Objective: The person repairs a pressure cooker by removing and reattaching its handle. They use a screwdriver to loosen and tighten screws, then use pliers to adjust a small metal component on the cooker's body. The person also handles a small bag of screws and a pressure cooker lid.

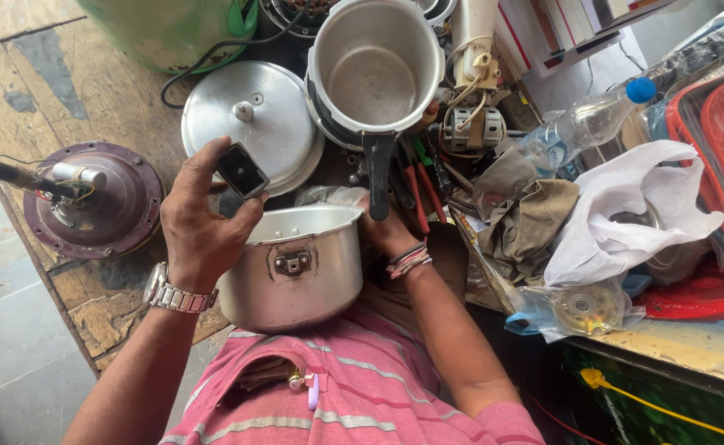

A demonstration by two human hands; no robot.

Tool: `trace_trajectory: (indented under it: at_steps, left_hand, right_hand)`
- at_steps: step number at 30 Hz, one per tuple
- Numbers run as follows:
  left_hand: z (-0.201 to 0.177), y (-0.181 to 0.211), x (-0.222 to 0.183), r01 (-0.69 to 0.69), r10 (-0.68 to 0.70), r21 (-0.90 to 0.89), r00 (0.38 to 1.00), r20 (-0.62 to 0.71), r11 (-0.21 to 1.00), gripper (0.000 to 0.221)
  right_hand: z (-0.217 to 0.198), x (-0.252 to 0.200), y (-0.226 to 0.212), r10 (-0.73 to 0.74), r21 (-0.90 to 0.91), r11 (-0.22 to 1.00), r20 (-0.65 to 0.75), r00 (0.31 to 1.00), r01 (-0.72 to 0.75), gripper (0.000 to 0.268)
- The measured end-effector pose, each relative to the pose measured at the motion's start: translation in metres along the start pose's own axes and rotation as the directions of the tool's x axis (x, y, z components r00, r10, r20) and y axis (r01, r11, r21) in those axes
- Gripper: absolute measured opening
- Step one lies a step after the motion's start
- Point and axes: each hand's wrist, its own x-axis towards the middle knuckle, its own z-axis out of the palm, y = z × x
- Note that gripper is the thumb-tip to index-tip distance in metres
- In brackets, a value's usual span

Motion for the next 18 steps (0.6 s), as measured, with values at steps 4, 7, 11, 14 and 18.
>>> trace_trajectory:
  at_steps: [4, 7, 11, 14, 18]
  left_hand:
    - [-0.002, -0.004, 0.001, 0.035, -0.035, 0.041, 0.999, -0.007, 0.999, 0.066]
    - [-0.004, -0.007, 0.0, 0.034, -0.033, 0.039, 0.999, -0.022, 0.999, 0.066]
    - [-0.004, -0.009, 0.002, 0.026, -0.024, 0.045, 0.999, -0.029, 0.999, 0.067]
    - [-0.005, -0.01, 0.002, 0.039, -0.037, 0.057, 0.999, -0.034, 0.998, 0.067]
    - [-0.005, -0.012, 0.001, 0.028, -0.026, 0.057, 0.999, -0.043, 0.998, 0.067]
  right_hand:
    - [0.006, -0.002, -0.017, -0.071, 0.158, 0.983, -0.144, 0.987, 0.094, 0.027]
    - [0.017, -0.002, -0.026, -0.055, -0.152, 0.988, -0.211, 0.976, 0.023, 0.022]
    - [0.017, -0.005, -0.03, -0.013, -0.291, 0.956, -0.171, 0.985, -0.038, 0.022]
    - [0.014, -0.01, -0.026, -0.164, -0.366, 0.926, -0.172, 0.971, 0.091, 0.029]
    - [0.019, -0.017, -0.01, -0.125, -0.397, 0.917, -0.176, 0.976, 0.046, 0.021]
